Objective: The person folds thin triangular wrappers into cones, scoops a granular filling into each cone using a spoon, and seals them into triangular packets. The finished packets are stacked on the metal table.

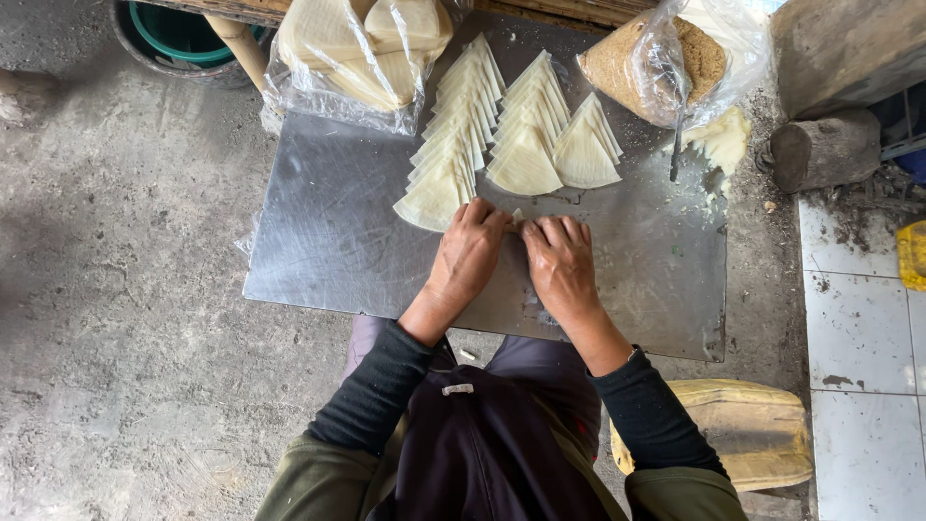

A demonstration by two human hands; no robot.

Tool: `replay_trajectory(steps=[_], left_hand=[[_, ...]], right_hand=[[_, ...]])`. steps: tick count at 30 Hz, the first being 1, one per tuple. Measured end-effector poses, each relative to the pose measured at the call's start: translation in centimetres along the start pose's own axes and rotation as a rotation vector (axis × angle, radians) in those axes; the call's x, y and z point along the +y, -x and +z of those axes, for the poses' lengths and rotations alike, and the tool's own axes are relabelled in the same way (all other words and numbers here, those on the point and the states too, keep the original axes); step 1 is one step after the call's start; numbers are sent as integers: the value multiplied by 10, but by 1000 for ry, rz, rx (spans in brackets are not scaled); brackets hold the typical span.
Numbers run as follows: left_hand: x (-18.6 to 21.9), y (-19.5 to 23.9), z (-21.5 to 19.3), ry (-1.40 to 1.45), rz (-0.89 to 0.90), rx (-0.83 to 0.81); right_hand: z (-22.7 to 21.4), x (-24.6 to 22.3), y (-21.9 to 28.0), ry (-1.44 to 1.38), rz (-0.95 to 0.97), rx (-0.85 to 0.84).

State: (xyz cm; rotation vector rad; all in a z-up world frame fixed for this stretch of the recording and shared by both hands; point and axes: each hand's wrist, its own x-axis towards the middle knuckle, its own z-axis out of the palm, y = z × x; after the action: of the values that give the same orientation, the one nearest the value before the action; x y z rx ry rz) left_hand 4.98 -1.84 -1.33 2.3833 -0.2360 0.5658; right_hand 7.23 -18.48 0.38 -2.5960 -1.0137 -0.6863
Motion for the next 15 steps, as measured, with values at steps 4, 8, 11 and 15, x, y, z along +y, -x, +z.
replay_trajectory(steps=[4, 8, 11, 15], left_hand=[[-4, 2, 0, 11, 39, -35], [3, 11, -7, -70, 32, -155], [10, 25, -12, -67, 41, -178], [12, 28, -10, -78, 57, -121]], right_hand=[[5, 2, 6, 11, 3, -9], [-5, -4, 17, 9, 14, -104], [-21, -13, 34, 67, -29, -146], [-23, -22, 34, 246, -38, -178]])
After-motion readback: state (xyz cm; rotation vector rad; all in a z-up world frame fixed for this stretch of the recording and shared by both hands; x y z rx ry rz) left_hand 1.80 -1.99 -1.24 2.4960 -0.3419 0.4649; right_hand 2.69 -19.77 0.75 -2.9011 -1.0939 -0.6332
